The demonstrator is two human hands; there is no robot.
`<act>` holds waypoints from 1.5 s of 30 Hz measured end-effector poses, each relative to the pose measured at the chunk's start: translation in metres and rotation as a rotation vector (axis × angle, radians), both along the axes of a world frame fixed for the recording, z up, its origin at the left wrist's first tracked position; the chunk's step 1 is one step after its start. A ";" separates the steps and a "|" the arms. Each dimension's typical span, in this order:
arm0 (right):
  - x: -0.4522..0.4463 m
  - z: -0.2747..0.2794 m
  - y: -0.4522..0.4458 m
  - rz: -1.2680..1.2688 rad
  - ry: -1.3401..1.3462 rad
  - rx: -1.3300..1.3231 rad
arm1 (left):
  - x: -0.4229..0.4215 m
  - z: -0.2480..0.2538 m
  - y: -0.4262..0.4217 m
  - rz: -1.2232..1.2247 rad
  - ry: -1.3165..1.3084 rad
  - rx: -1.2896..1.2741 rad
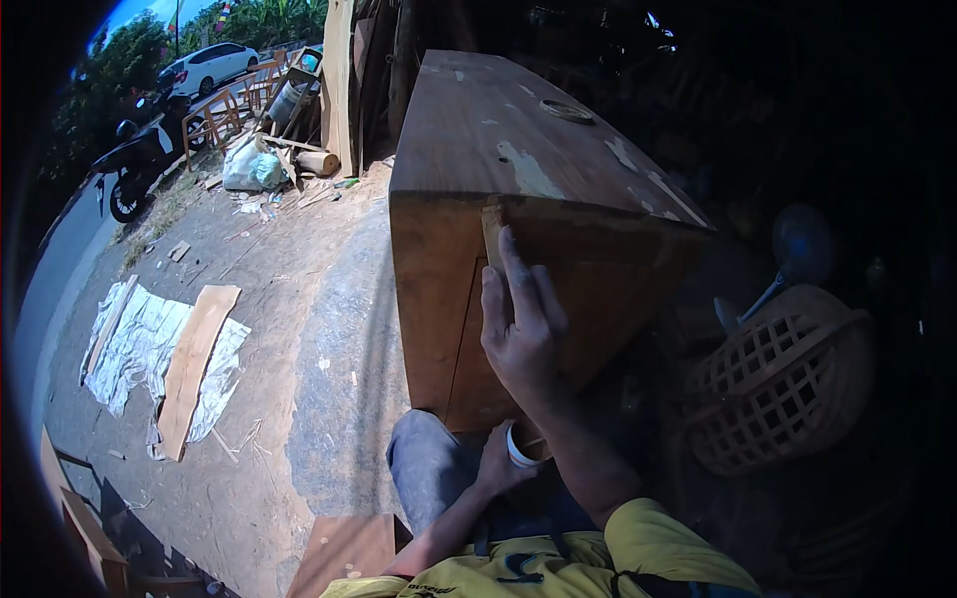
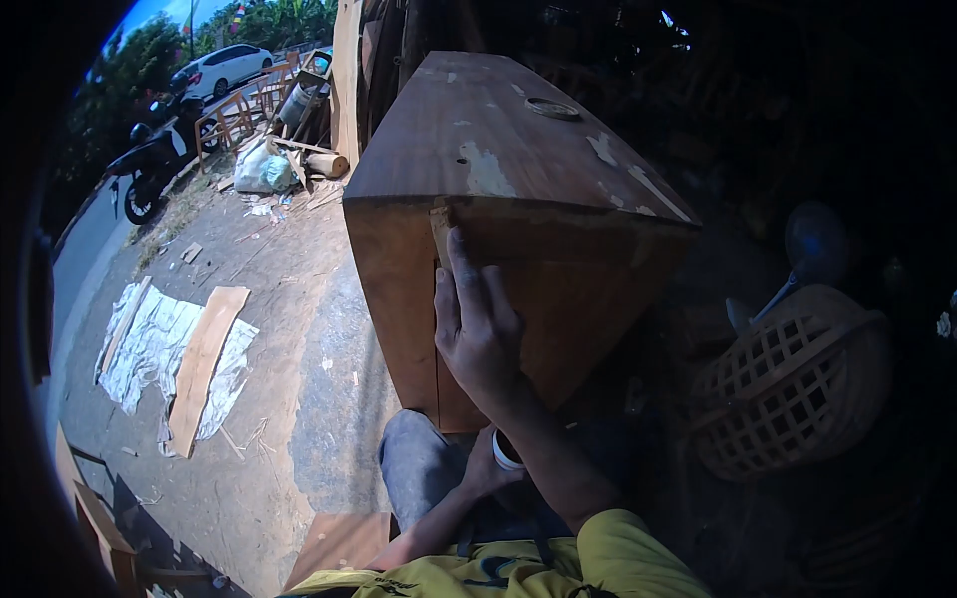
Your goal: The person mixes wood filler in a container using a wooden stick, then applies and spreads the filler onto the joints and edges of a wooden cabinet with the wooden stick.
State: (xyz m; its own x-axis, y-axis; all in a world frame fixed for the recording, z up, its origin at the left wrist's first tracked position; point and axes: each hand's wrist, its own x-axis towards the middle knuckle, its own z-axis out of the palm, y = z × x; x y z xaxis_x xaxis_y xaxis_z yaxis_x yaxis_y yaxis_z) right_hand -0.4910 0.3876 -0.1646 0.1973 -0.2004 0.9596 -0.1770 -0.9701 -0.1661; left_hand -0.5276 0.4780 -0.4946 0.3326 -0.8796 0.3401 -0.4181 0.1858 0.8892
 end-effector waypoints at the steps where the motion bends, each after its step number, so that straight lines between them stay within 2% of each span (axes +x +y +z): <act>1: 0.002 0.000 -0.004 -0.023 0.018 0.004 | 0.000 -0.001 0.000 0.002 -0.003 -0.002; 5: -0.018 -0.012 0.003 0.018 0.056 0.014 | -0.001 0.002 -0.001 -0.013 0.016 0.050; 10: -0.010 -0.020 -0.001 0.099 -0.020 0.007 | -0.004 0.003 0.000 -0.036 0.081 0.116; 13: 0.005 -0.015 -0.013 0.065 0.007 -0.005 | -0.004 -0.002 -0.002 -0.009 0.029 0.055; 15: 0.014 -0.020 -0.021 -0.061 -0.059 -0.118 | -0.004 -0.001 0.000 -0.002 0.007 0.058; 21: 0.001 -0.009 -0.001 -0.030 -0.010 0.002 | -0.001 0.002 -0.001 -0.037 0.093 0.056; 25: 0.003 -0.020 -0.013 -0.087 -0.008 -0.063 | -0.001 0.004 0.001 -0.014 0.038 0.056; 28: -0.012 -0.023 -0.010 0.016 0.056 -0.006 | 0.000 0.004 -0.002 -0.020 0.011 0.052; 30: -0.016 -0.023 -0.005 0.402 -0.033 0.285 | -0.001 0.004 -0.001 -0.022 0.001 0.038; 33: -0.007 -0.021 -0.014 0.412 -0.058 0.336 | -0.003 0.001 -0.002 -0.021 -0.008 0.078; 35: -0.004 -0.022 -0.019 0.398 -0.027 0.377 | -0.005 -0.002 -0.002 -0.021 -0.017 0.064; 37: 0.005 -0.028 -0.029 0.258 -0.066 0.127 | -0.004 -0.002 -0.004 -0.016 -0.032 0.040; 39: 0.010 -0.020 -0.023 0.164 -0.078 0.004 | -0.005 0.002 -0.001 -0.017 0.002 0.031; 41: 0.010 -0.022 -0.015 -0.079 -0.010 -0.076 | -0.005 0.003 -0.001 -0.027 -0.009 0.015; 43: 0.003 -0.025 -0.008 -0.104 -0.019 -0.102 | -0.003 0.002 0.000 -0.043 0.009 0.021; 45: -0.011 -0.017 0.009 -0.102 0.063 0.024 | -0.002 0.001 0.000 -0.052 0.031 0.002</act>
